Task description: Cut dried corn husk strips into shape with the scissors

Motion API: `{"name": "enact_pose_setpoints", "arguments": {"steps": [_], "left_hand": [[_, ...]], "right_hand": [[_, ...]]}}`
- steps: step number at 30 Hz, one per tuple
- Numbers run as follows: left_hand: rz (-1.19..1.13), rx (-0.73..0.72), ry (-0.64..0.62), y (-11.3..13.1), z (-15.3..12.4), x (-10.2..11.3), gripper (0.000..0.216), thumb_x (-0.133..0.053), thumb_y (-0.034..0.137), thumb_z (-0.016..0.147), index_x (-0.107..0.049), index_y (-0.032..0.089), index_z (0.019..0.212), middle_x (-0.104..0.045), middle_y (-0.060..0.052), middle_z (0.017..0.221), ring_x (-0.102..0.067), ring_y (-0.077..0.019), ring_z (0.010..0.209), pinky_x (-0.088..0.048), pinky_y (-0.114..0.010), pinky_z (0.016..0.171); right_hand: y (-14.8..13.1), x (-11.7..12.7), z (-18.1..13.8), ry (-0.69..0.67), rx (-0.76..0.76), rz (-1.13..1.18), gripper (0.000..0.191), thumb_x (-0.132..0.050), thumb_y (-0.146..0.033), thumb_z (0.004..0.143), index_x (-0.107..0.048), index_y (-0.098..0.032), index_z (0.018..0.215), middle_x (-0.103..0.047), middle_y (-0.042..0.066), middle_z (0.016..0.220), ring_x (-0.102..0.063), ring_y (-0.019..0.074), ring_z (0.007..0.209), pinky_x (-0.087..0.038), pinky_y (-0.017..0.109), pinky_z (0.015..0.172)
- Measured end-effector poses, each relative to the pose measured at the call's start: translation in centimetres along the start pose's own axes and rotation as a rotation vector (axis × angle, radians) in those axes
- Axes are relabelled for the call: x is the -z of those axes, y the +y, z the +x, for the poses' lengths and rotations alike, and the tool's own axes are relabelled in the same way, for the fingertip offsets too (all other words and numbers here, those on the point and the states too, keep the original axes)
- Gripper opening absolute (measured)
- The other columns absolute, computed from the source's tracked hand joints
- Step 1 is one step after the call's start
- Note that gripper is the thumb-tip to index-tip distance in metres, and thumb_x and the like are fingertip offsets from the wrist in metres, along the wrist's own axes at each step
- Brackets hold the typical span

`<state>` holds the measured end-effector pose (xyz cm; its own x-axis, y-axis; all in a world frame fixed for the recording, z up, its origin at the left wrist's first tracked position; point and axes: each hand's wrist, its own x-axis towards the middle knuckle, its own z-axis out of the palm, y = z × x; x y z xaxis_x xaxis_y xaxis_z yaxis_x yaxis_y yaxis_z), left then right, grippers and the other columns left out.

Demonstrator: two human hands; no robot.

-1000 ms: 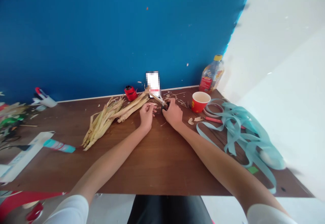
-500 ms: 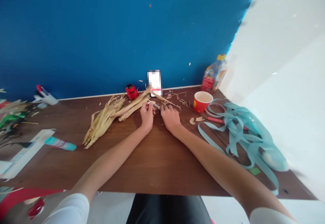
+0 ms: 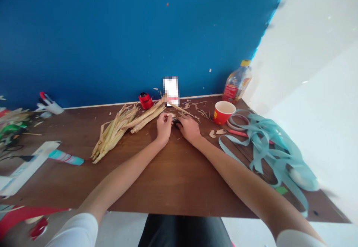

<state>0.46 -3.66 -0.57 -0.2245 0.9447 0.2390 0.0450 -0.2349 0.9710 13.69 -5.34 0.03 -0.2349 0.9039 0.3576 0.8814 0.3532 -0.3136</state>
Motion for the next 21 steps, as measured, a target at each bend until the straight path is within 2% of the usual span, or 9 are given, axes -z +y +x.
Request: {"name": "enact_pose_setpoints", "arguments": {"steps": [3,5,10,15,21], "left_hand": [[-0.007,0.013,-0.010,0.29,-0.09,-0.03,0.012,-0.058,0.030,0.085,-0.058,0.018,0.085,-0.061,-0.002,0.073,-0.058,-0.0134,0.065,-0.047,-0.025,0.062],[0.005,0.020,-0.023,0.36,-0.15,-0.05,0.010,-0.058,0.027,0.083,-0.058,0.018,0.083,-0.061,-0.001,0.072,-0.058,-0.0133,0.065,-0.046,-0.025,0.062],[0.059,0.001,-0.073,0.08,-0.19,-0.10,0.006,-0.060,0.024,0.080,-0.060,0.018,0.080,-0.063,-0.001,0.075,-0.059,-0.0130,0.070,-0.046,-0.024,0.066],[0.040,-0.038,-0.129,-0.01,-0.17,-0.14,0.006,-0.061,0.024,0.079,-0.061,0.019,0.077,-0.061,0.001,0.072,-0.056,-0.0119,0.068,-0.044,-0.022,0.065],[0.039,-0.030,-0.147,0.25,-0.19,-0.19,0.007,-0.062,0.024,0.079,-0.063,0.018,0.077,-0.063,0.000,0.072,-0.056,-0.0118,0.067,-0.045,-0.023,0.066]], "right_hand": [[0.04,0.01,0.10,0.009,0.016,0.060,0.028,-0.045,-0.020,0.096,-0.072,-0.023,0.103,-0.070,0.008,0.108,-0.059,0.0222,0.107,-0.046,0.029,0.082],[0.01,0.04,0.24,0.046,-0.009,0.119,0.029,-0.043,-0.018,0.096,-0.071,-0.021,0.101,-0.071,0.008,0.105,-0.061,0.0219,0.104,-0.046,0.029,0.083],[0.13,0.35,0.64,0.146,-0.071,0.342,0.023,-0.051,-0.026,0.091,-0.071,-0.020,0.101,-0.074,0.005,0.099,-0.065,0.0210,0.091,-0.046,0.031,0.083],[0.32,0.70,0.73,0.126,-0.071,0.438,0.022,-0.052,-0.023,0.085,-0.073,-0.020,0.088,-0.074,0.003,0.087,-0.064,0.0190,0.079,-0.046,0.029,0.077],[0.55,0.45,0.75,0.077,-0.132,0.452,0.022,-0.051,-0.024,0.084,-0.073,-0.021,0.085,-0.073,0.002,0.085,-0.064,0.0193,0.081,-0.046,0.029,0.078]]}}
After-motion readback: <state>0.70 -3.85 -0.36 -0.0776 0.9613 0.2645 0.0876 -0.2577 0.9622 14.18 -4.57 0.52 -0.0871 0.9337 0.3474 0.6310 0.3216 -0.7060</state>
